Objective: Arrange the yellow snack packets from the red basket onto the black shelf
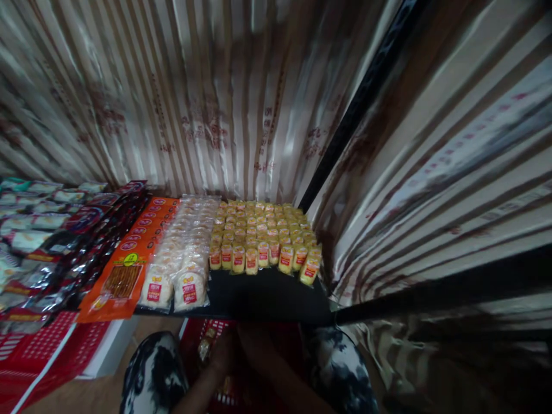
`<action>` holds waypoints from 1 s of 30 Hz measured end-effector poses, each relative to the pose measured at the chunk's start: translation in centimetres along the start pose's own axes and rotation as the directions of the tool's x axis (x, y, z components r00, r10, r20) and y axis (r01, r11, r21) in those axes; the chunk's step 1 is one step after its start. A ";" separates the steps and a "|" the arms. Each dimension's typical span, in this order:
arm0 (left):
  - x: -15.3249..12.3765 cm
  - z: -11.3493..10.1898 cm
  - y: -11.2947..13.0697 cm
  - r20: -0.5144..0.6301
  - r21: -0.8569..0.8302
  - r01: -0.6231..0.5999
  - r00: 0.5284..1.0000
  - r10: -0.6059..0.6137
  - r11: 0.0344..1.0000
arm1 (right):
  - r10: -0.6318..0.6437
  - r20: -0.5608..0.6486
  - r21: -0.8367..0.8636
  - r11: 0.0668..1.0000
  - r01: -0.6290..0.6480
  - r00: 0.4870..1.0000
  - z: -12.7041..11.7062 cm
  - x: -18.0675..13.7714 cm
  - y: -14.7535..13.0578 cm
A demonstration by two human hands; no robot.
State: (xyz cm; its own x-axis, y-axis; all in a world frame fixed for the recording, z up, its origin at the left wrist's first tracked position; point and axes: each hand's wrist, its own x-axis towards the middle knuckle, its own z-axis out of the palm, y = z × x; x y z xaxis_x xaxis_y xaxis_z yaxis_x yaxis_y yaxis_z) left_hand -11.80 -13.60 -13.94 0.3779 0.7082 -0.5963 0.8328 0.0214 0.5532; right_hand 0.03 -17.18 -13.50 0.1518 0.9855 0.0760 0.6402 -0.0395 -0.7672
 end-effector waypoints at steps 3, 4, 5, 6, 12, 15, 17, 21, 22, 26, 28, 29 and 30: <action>-1.8 -0.1 0.1 -0.025 0.040 -0.095 0.995 0.096 0.995 | -0.064 0.256 -0.215 0.969 0.121 0.965 -1.4 -0.5 -0.9; -2.5 -0.2 0.1 -0.025 0.027 -0.133 0.991 0.134 0.991 | -0.059 0.345 -0.290 0.942 0.167 0.937 -2.0 -0.8 -1.5; -3.3 -0.4 0.1 -0.025 0.008 -0.179 0.984 0.179 0.984 | -0.048 0.408 -0.345 0.917 0.203 0.912 -2.7 -1.0 -2.2; -4.2 -0.5 0.0 -0.030 -0.017 -0.221 0.975 0.220 0.975 | -0.043 0.442 -0.370 0.901 0.226 0.896 -3.5 -1.3 -3.1; -8.3 -2.7 1.1 -0.180 -0.124 -0.289 0.947 0.265 0.949 | -0.181 0.301 -0.195 0.949 0.247 0.936 -8.2 -2.8 -6.6; -8.9 -3.9 2.9 -0.296 -0.230 -0.309 0.926 0.237 0.923 | -0.215 0.073 -0.088 0.971 0.221 0.974 -9.4 -2.6 -6.4; -8.6 -4.5 4.5 -0.375 -0.304 -0.350 0.899 0.226 0.886 | -0.194 -0.062 -0.039 0.981 0.192 0.979 -9.8 -2.1 -6.3; -7.2 -5.1 8.1 -0.466 -0.484 -0.415 0.867 0.174 0.770 | -0.001 -0.176 0.187 0.982 0.034 0.984 -10.1 -0.8 -6.6; -6.7 -5.0 9.0 -0.456 -0.543 -0.418 0.875 0.163 0.728 | 0.046 -0.178 0.261 0.965 0.002 0.983 -10.2 -0.5 -6.7; -4.9 -4.7 11.5 -0.327 -0.719 -0.383 0.923 0.204 0.580 | 0.147 -0.192 0.401 0.914 -0.059 0.970 -10.5 0.5 -6.1; -4.5 -4.8 12.2 -0.265 -0.723 -0.333 0.943 0.202 0.605 | 0.166 -0.191 0.388 0.918 -0.081 0.967 -10.8 1.0 -5.3; -4.7 -5.1 12.5 -0.292 -0.687 -0.335 0.940 0.177 0.645 | 0.172 -0.191 0.375 0.923 -0.091 0.966 -10.9 1.2 -4.9; -5.3 -5.5 12.9 -0.362 -0.631 -0.360 0.920 0.150 0.687 | 0.176 -0.193 0.360 0.928 -0.097 0.965 -11.0 1.4 -4.5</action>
State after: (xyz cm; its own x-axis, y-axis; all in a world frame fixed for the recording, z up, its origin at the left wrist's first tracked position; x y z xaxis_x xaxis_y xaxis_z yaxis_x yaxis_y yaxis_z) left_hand -5.26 -13.19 -0.50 0.3260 0.9103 -0.2550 0.1800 0.2050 0.9621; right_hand 5.61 -17.40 -2.95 0.4046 0.9124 0.0617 0.3080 -0.0724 -0.9486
